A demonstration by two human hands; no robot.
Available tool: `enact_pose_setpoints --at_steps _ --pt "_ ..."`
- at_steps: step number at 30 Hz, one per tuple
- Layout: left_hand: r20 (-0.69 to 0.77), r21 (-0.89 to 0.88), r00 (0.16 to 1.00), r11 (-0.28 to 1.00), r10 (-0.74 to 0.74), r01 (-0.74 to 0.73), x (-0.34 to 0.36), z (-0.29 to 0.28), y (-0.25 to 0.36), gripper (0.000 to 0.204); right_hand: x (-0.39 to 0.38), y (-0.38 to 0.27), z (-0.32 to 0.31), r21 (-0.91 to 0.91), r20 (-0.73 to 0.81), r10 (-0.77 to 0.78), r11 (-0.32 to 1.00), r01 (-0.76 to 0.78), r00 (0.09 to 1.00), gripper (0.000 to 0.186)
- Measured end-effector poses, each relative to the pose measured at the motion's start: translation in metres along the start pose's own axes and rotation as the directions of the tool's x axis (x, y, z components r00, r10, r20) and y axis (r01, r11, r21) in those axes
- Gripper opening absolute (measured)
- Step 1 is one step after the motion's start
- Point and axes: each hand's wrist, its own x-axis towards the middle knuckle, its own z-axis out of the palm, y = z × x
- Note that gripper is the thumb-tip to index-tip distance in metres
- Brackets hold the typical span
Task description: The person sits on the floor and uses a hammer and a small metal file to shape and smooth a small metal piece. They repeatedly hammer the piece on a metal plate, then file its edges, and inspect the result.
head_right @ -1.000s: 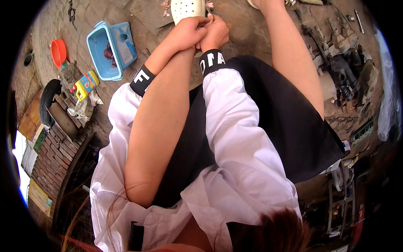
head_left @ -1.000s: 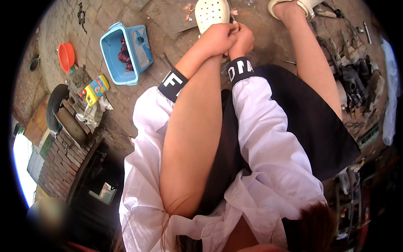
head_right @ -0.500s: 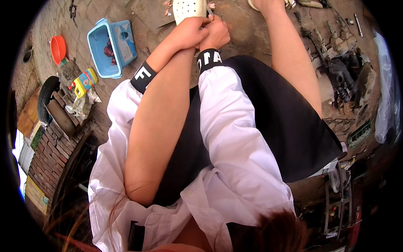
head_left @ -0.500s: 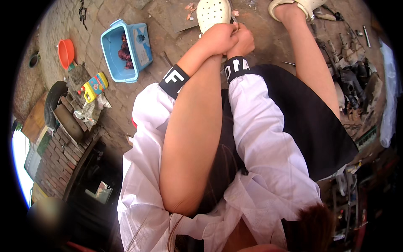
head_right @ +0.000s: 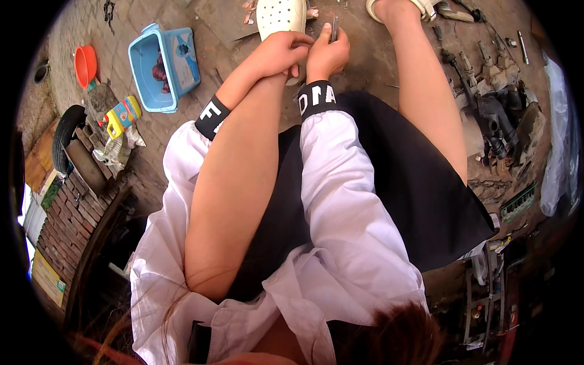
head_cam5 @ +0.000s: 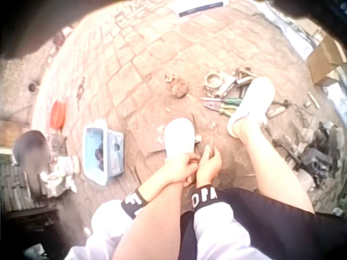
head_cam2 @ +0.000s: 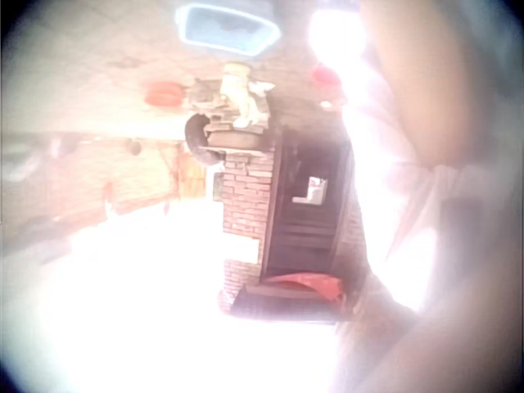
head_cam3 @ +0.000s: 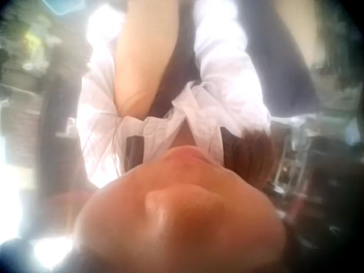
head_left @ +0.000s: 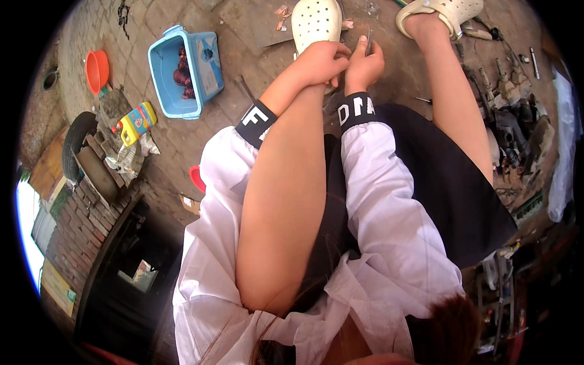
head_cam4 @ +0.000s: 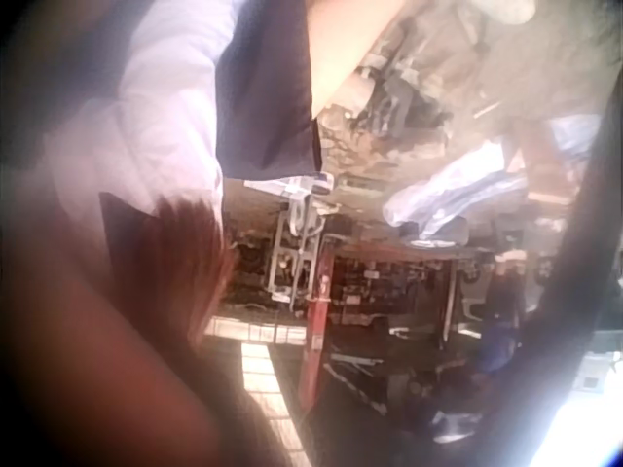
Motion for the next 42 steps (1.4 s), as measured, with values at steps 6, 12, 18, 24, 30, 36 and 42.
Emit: enact_pose_setpoints --at_steps 6,12,18,24,30,36,42 --pt "0.156 -0.167 0.979 0.973 -0.134 0.159 0.002 0.008 -0.022 0.031 0.027 -0.002 0.015 0.329 0.279 0.044 0.934 -0.138 0.959 0.017" --pt "0.188 -0.369 0.978 0.917 -0.088 0.153 -0.009 0.007 -0.022 0.031 0.032 -0.021 0.004 0.394 0.395 0.110 0.877 -0.276 0.912 0.018" --pt "-0.091 -0.502 0.996 0.864 -0.010 -0.037 -0.023 -0.015 -0.003 0.031 0.022 -0.076 -0.033 0.526 0.221 0.047 0.835 -0.160 0.974 0.012" --pt "-0.381 -0.566 0.909 0.734 0.171 -0.375 -0.101 -0.028 0.079 0.028 -0.038 -0.163 -0.121 0.532 0.624 -0.073 0.769 -0.355 0.778 0.014" --pt "-0.481 -0.684 0.853 0.523 0.200 -0.509 -0.220 -0.008 0.140 0.019 -0.124 -0.243 -0.252 0.887 0.302 -0.477 0.457 -0.060 0.826 0.036" --pt "-0.618 -0.604 0.751 0.470 0.234 -0.644 -0.326 0.051 0.157 0.018 -0.248 -0.289 -0.382 0.897 -0.381 -0.737 -0.440 0.032 0.558 0.024" --pt "-0.674 -0.507 0.687 0.506 0.272 -0.697 -0.389 0.095 0.161 0.018 -0.311 -0.285 -0.437 0.738 -0.584 -0.569 -0.669 0.087 0.579 0.023"
